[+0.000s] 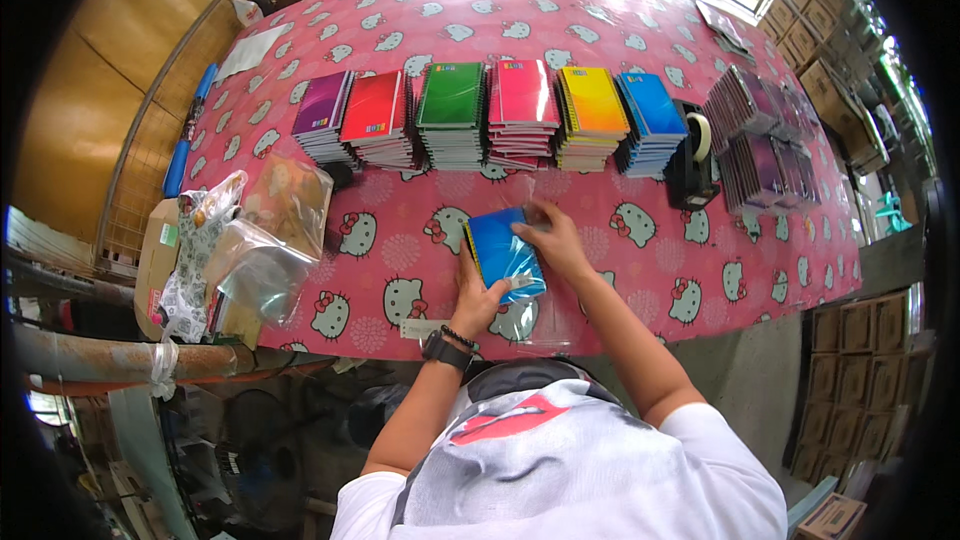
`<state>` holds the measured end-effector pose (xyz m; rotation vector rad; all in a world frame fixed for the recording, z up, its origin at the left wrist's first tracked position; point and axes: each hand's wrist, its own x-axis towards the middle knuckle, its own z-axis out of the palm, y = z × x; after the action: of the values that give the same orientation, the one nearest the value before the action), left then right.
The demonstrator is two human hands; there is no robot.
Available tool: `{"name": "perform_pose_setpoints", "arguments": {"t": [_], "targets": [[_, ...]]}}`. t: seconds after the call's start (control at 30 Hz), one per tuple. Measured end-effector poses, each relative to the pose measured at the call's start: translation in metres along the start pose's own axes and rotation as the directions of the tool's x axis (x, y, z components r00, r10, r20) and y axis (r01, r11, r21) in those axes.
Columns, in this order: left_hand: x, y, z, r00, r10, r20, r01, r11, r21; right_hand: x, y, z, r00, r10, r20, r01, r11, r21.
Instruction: The person repeatedly picks up small spiral-bound notebooks from stacks on a table, places them into clear plastic bags, and seals the bags using a tape dispenser. The person handles notebooks of various colors and places the sealed packages aside.
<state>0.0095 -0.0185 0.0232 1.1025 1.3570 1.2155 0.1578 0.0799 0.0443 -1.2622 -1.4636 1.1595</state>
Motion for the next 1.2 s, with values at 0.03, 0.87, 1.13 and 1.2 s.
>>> {"name": "perform_pose_setpoints", "arguments": {"t": [0.03,0.87,1.13,1.2], "targets": [[-0.003,0.011,0.000,0.999,-0.042,0.019,0.043,0.999,-0.027,0.013,-0.009,0.006,0.999,-0.051,0.014,0.053,0.989,-0.139],[-0.001,0.007,-0.006,0.977,0.100,-0.188,-0.101,0.995,0.007,-0.045,-0.019,0.020,0.989,-0.142,0.052,0.151,0.942,-0.301],[-0.002,-0.004,-0.006,0.978,0.074,-0.197,-0.049,0.991,0.128,0.039,-0.023,0.032,0.994,0.108,0.029,-0.097,0.963,-0.253],[0.000,-0.002,-0.007,0.976,0.088,-0.199,-0.061,0.989,0.137,0.032,-0.021,0.031,0.987,-0.112,-0.115,0.092,0.982,-0.166]]}}
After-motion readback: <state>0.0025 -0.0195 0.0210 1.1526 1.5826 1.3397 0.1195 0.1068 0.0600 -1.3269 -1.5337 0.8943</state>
